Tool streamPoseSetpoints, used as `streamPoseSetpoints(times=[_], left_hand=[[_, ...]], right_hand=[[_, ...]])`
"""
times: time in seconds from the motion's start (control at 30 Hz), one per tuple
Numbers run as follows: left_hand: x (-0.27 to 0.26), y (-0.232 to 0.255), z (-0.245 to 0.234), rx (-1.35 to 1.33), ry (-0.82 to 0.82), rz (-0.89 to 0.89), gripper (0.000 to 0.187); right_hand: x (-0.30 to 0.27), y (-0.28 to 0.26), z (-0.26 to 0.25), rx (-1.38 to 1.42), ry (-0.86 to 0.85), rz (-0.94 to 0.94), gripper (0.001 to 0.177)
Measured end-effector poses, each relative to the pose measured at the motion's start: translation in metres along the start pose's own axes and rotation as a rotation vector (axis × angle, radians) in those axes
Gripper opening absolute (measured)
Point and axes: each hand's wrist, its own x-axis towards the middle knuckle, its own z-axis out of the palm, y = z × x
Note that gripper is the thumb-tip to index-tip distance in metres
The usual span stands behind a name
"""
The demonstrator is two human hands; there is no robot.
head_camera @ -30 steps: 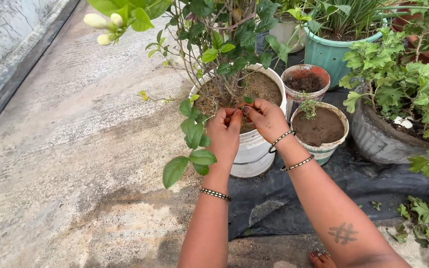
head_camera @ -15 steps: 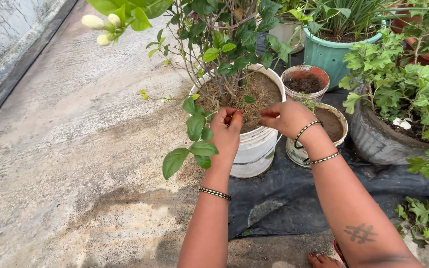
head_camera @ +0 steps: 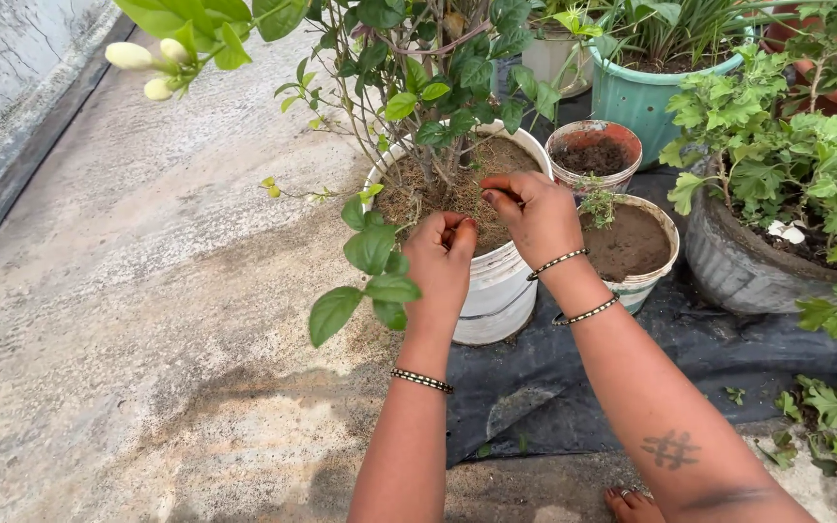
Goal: The recorder uses their hands to prune dead leaves and check the health of several potted plants on a balcony.
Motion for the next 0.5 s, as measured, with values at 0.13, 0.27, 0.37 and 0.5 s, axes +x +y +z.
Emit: streamPoseSetpoints(times=[0.13,0.27,0.37,0.5], left_hand=[[-0.002,0.003,0.0,-0.131,-0.039,-0.02,0.018],[-0.004,0.001,0.002,-0.115,-0.004,-0.048,0.016],[-0.001,-0.024,0.019,-0.063,0.068,0.228,0.014],[-0.012,0.022,-0.003,0.055,0.019,0.058,0.015]], right_hand=[[0.001,0.005,0.003,0.024,0.033,-0.018,0.014],[0.001,0.002,0.002,-0.09,0.034,-0.023,0.014],[0.0,-0.001,-0.004,-0.16,0.022,-0.035,0.013],[-0.002,0.001,-0.009,-0.216,0.023,-0.067,0.011]])
